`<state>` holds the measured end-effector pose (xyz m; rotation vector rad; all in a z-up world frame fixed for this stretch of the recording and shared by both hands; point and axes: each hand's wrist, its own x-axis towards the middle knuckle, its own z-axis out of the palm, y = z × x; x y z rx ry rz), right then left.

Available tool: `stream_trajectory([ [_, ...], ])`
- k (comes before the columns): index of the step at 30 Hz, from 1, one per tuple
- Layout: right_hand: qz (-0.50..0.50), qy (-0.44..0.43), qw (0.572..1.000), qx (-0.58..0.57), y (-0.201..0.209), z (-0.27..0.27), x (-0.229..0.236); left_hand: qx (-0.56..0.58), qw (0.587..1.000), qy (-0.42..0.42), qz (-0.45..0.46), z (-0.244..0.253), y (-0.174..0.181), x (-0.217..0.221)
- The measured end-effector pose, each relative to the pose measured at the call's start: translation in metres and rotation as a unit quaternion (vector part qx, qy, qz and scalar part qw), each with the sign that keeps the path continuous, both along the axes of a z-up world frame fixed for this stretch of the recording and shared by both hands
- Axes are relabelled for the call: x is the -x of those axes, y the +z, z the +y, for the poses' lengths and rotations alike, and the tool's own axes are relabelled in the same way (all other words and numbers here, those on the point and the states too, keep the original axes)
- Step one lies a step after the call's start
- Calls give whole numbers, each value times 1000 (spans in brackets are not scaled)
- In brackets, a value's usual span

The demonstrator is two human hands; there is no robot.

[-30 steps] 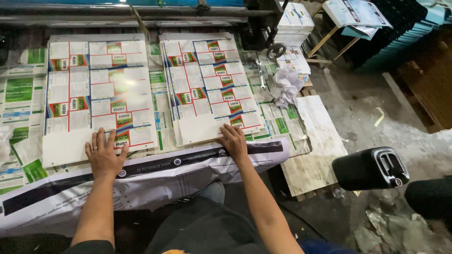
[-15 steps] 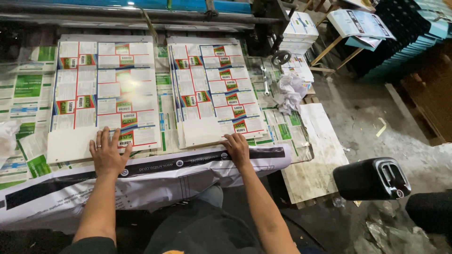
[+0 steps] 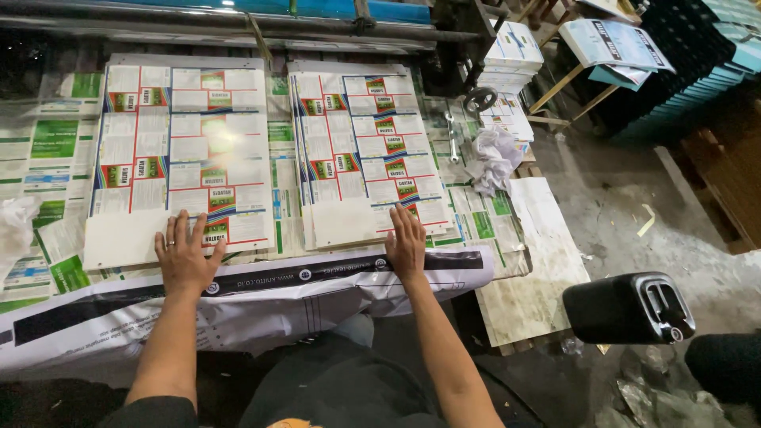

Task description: The person feeds stacks of printed paper sheets into a machine, likely a laminator or cutter, using both hands. They repeatedly pick up sheets from a pile on the table and guide them into the machine's rollers.

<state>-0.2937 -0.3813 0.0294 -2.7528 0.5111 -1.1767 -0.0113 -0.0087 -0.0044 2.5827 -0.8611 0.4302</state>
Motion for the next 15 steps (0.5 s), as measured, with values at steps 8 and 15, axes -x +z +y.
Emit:
stream_trajectory([
  [8, 100, -10, 994, -49, -1, -2, -2, -7, 1000, 2, -4, -2, -1, 1],
  [15, 138, -7, 988, -68, 5, -1, -3, -18, 1000, 4, 1, -2, 3, 2],
])
